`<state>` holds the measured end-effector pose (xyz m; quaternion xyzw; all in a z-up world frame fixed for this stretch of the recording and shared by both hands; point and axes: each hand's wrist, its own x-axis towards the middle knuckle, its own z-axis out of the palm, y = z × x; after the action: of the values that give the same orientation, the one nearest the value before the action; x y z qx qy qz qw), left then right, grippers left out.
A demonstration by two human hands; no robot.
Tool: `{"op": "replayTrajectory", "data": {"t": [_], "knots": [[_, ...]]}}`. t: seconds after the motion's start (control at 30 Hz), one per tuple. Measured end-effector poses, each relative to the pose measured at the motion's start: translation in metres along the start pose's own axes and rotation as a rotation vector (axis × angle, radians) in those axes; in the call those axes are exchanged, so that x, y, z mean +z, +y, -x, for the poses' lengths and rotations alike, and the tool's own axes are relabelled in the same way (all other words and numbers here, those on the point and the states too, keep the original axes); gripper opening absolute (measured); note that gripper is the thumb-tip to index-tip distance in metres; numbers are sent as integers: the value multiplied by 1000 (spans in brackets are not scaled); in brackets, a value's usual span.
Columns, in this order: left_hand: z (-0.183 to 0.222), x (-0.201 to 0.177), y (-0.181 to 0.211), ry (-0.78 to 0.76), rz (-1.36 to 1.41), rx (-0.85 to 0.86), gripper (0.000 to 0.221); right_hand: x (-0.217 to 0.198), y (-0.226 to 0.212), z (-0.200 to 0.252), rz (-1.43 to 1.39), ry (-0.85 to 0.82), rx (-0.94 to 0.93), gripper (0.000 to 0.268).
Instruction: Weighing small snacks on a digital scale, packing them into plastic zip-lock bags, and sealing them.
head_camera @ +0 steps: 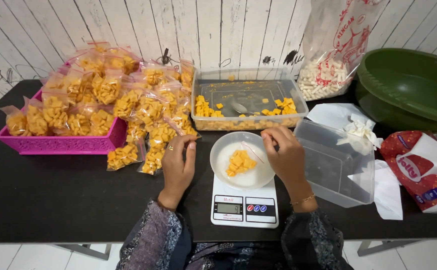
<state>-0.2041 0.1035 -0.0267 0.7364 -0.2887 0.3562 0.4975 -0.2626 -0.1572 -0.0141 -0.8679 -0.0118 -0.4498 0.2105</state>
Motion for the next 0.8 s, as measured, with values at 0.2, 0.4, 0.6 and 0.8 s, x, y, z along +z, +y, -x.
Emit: {"op": "replayTrajectory", "data": {"t": [0.2,0.4,0.6,0.8], "knots": [[0,-1,2,5,0,0,15,1,0,-5,-4,29,-69,5],[1,2,0,-20,-39,42,14,36,11,10,442,-82,-296,13],[2,-1,1,-8,7,6,16,38,-12,-32,351,-929,254,27],[2,1,2,-40,-19,18,13,28,-16,-28,312,-976,306,34]]}}
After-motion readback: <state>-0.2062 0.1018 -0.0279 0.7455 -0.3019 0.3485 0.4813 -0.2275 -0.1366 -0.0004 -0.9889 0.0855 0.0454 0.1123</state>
